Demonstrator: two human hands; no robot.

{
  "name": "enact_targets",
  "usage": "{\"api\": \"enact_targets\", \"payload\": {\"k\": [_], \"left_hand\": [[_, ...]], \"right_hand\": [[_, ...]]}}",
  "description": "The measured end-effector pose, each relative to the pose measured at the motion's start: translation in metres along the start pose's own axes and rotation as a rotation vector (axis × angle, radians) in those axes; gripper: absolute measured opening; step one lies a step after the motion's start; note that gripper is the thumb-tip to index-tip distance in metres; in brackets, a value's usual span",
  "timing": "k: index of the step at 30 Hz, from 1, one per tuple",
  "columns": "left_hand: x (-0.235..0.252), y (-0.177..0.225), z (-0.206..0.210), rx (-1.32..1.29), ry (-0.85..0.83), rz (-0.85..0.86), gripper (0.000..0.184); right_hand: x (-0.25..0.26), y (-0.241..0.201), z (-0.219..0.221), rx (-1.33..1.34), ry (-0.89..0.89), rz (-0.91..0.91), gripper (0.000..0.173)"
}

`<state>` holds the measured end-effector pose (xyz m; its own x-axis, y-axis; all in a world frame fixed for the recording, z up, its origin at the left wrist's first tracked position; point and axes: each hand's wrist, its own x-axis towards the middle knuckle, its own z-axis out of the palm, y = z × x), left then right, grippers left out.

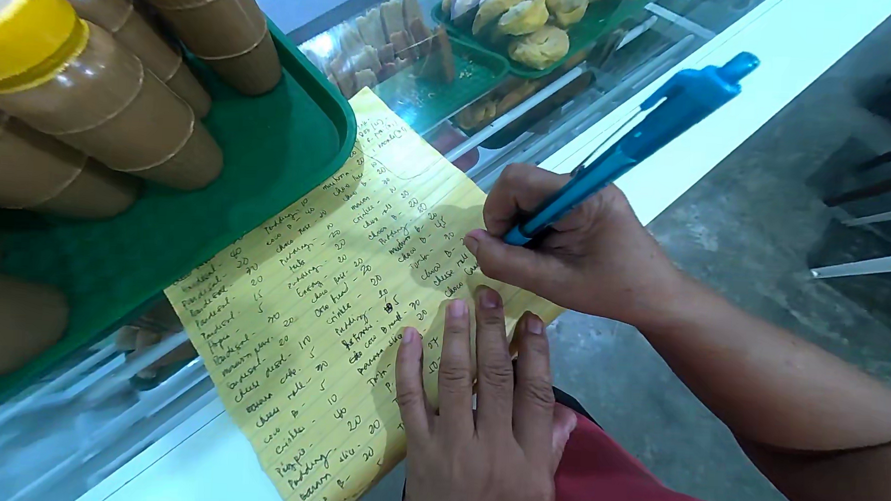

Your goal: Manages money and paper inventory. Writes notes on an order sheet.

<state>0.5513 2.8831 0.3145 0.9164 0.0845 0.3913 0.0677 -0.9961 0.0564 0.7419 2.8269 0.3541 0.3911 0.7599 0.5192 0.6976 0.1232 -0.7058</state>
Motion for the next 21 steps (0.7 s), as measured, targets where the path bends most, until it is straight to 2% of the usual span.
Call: {"api": "enact_targets", "payload": {"k": [17,21], "left_hand": [[0.0000,0.0002,0.0009,-0.002,0.002,-0.003,0.066],[0.0001,0.0002,0.0024,-0.001,0.012,-0.006,0.067]], "right_hand": [[-0.0005,0.0010,-0.0011,-0.002,-0.021,-0.028,0.013],[-0.0024,0.0016,0.0014,-0.053,0.022,-0.015,0.011]]}}
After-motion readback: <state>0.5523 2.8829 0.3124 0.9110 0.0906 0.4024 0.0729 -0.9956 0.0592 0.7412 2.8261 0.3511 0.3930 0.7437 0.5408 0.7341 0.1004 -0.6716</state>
